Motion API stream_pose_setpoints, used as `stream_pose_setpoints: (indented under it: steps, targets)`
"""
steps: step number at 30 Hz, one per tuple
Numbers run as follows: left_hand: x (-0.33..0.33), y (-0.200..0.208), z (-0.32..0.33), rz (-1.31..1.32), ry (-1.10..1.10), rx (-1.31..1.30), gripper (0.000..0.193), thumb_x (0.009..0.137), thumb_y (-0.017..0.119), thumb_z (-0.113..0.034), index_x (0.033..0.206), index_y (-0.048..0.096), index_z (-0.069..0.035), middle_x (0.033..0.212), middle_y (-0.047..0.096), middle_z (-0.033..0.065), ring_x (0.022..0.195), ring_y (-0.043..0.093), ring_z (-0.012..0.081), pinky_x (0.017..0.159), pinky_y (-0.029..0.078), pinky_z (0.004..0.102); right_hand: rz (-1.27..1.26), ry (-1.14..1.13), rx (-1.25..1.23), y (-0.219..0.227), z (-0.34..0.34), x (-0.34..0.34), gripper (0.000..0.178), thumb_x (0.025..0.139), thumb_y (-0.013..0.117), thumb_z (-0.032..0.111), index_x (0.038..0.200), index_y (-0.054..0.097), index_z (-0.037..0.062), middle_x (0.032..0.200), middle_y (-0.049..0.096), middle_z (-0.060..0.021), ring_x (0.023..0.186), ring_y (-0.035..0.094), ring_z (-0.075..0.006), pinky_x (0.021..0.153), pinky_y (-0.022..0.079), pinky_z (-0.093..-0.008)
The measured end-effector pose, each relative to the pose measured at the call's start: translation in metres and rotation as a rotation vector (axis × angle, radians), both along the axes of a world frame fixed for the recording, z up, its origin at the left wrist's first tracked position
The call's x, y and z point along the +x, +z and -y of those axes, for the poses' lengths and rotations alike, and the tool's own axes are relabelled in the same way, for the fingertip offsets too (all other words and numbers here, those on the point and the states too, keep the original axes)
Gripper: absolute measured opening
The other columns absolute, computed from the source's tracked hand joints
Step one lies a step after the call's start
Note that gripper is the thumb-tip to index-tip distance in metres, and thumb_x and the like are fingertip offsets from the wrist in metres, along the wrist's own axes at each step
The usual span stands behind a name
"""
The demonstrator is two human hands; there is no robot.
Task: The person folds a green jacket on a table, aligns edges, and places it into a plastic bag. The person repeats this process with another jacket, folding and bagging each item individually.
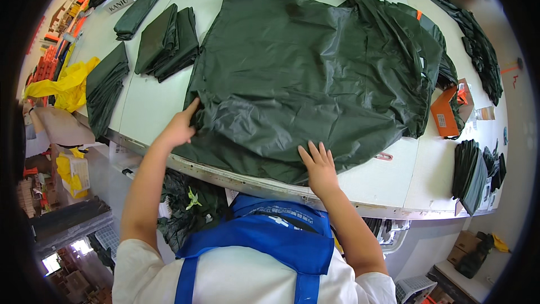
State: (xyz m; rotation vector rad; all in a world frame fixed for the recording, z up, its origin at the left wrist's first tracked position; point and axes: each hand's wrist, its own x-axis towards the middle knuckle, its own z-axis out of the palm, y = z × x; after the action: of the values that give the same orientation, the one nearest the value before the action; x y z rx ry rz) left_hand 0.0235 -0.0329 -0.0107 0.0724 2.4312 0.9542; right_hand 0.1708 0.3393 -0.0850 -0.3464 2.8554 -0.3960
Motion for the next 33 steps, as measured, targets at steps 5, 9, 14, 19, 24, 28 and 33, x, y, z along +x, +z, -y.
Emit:
stream_pose_setpoints:
  steps: [5, 9, 14, 19, 24, 28, 33]
  targets:
    - [-0.009, -0.061, 0.043, 0.141, -0.219, -0.171, 0.086, 0.067, 0.048, 0.010, 0.148, 0.026, -0.013, 0.099, 0.063, 0.0283, 0.081, 0.063, 0.0401, 0.072, 0.050, 0.0440, 0.083, 0.035, 0.041, 0.017, -0.023, 0.049, 0.062, 0.075, 0.053, -0.004, 0.133, 0.052, 0.0171, 0.147, 0.034, -0.0140, 0.137, 0.027, -0.0411, 0.111, 0.021, -0.0568]
    - [0.002, -0.083, 0.039, -0.023, -0.383, -0.217, 0.082, 0.070, 0.050, 0.008, 0.147, 0.026, -0.010, 0.109, 0.061, 0.0262, 0.097, 0.059, 0.0420, 0.080, 0.048, 0.0449, 0.252, -0.099, -0.199, 0.023, -0.038, 0.021, 0.063, 0.078, 0.064, 0.017, 0.138, 0.046, 0.0195, 0.151, 0.029, -0.0127, 0.141, 0.020, -0.0405, 0.110, 0.012, -0.0612]
    - [-0.011, -0.072, 0.079, -0.004, -0.356, -0.081, 0.071, 0.074, 0.054, 0.006, 0.142, 0.037, -0.007, 0.129, 0.053, 0.0229, 0.116, 0.055, 0.0362, 0.094, 0.046, 0.0386, 0.032, -0.470, 0.215, -0.031, -0.015, -0.007, 0.060, 0.091, 0.052, 0.043, 0.145, 0.035, 0.0236, 0.156, 0.017, -0.0095, 0.142, 0.009, -0.0417, 0.105, 0.007, -0.0703]
    - [0.004, -0.059, 0.086, -0.191, 0.133, -0.270, 0.064, 0.081, 0.069, -0.017, 0.137, 0.041, -0.004, 0.112, 0.058, 0.0195, 0.089, 0.059, 0.0321, 0.087, 0.048, 0.0348, -0.042, -0.480, 0.281, -0.040, -0.013, -0.005, 0.061, 0.090, 0.052, 0.043, 0.146, 0.034, 0.0254, 0.156, 0.017, -0.0074, 0.143, 0.010, -0.0410, 0.104, 0.008, -0.0720]
    - [0.068, -0.063, -0.026, -0.833, 0.026, -0.138, 0.080, 0.075, 0.078, -0.033, 0.137, 0.036, -0.006, 0.113, 0.048, 0.0186, 0.100, 0.051, 0.0347, 0.087, 0.045, 0.0404, -0.052, -0.480, 0.306, -0.038, -0.011, -0.006, 0.061, 0.090, 0.053, 0.044, 0.145, 0.034, 0.0259, 0.156, 0.017, -0.0066, 0.143, 0.011, -0.0401, 0.105, 0.008, -0.0708]
    - [0.051, -0.087, 0.027, -0.726, 0.163, -0.096, 0.045, 0.081, 0.072, -0.027, 0.119, 0.055, -0.010, 0.105, 0.060, 0.0157, 0.093, 0.059, 0.0330, 0.078, 0.050, 0.0387, -0.050, -0.483, 0.310, -0.036, -0.011, -0.006, 0.061, 0.090, 0.053, 0.044, 0.145, 0.035, 0.0265, 0.156, 0.018, -0.0055, 0.143, 0.012, -0.0389, 0.105, 0.009, -0.0701]
    - [0.049, -0.071, 0.119, -0.335, 0.556, -0.285, 0.011, 0.092, 0.057, -0.013, 0.101, 0.060, -0.008, 0.077, 0.064, 0.0117, 0.069, 0.064, 0.0252, 0.067, 0.051, 0.0351, -0.063, -0.486, 0.314, -0.041, -0.012, -0.005, 0.061, 0.089, 0.054, 0.043, 0.145, 0.035, 0.0269, 0.156, 0.019, -0.0049, 0.143, 0.012, -0.0378, 0.106, 0.009, -0.0695]
